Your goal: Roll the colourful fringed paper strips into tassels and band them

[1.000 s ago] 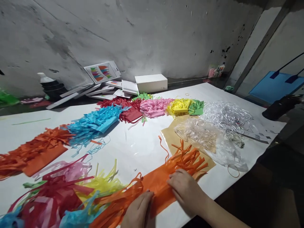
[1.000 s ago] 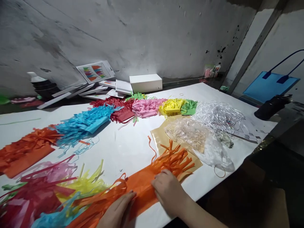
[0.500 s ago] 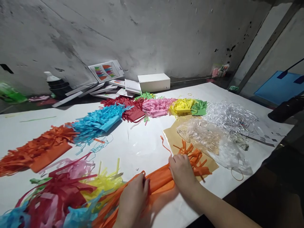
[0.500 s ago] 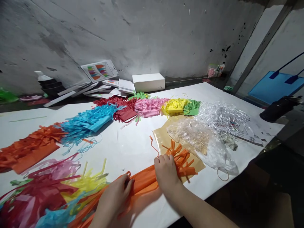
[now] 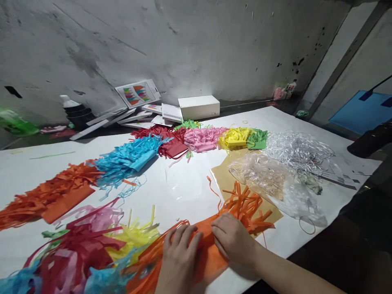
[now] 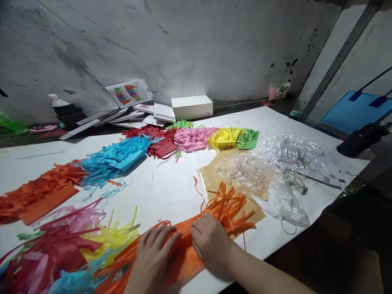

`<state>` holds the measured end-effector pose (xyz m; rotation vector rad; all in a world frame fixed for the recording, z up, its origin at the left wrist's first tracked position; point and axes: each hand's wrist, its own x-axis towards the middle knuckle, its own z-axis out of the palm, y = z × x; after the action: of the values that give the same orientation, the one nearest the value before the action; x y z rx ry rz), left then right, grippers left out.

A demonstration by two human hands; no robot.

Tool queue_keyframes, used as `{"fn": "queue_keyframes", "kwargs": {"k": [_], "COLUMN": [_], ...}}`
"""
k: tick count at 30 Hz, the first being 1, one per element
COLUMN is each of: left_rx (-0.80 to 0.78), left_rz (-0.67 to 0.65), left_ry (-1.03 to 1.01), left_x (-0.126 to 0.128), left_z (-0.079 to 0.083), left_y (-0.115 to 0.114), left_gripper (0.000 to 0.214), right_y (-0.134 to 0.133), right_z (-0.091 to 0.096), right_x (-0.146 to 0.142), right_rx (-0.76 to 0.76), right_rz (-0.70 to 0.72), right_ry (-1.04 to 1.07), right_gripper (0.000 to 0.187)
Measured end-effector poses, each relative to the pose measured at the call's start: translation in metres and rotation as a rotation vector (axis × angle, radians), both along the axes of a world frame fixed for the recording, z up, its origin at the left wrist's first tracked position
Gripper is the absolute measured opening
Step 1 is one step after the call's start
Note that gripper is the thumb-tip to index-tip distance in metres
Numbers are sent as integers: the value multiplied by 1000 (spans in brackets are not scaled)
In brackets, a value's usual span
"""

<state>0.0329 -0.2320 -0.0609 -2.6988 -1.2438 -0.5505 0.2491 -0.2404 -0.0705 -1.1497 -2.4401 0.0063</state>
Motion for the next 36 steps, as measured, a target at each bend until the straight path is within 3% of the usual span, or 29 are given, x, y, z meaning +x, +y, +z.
{"fn": "queue_keyframes", "kwargs": {"k": [6, 11, 14, 16, 20, 24, 30, 33, 36], "left_rx": [-4, 6, -17, -123, -299, -272, -74, -23, -39], "left_rz": [-110, -132, -8, 110, 332, 426, 317, 153, 58], "left_ry": [-107, -55, -71, -66, 14, 65, -81, -117, -122], "left_x": [3, -5, -4, 2, 14, 20, 19, 16, 13], "left_z": [-8, -12, -10, -5, 3, 3, 3, 0, -5], "left_y": [-13, -20, -23, -23, -16, -10, -17, -19, -17], "left_gripper": [31, 30, 17, 19, 30, 29, 18, 15, 14], "right_y": [-7, -11, -5, 2, 14, 17, 13, 12, 10], "right_z": [-2, -2, 9, 17, 23, 21, 7, 3, 4], "right_x": [8, 19, 19, 16, 6, 5, 10, 8, 4], "right_rx": [116, 11, -119, -170, -181, -148, 50, 77, 62], "right_rz": [106, 46, -74, -163, -294, -324, 129, 97, 85], "right_ry": [-81, -114, -123, -140, -166, -176, -186, -166, -143], "right_gripper": [13, 11, 11, 14, 15, 4, 18, 24, 19]}}
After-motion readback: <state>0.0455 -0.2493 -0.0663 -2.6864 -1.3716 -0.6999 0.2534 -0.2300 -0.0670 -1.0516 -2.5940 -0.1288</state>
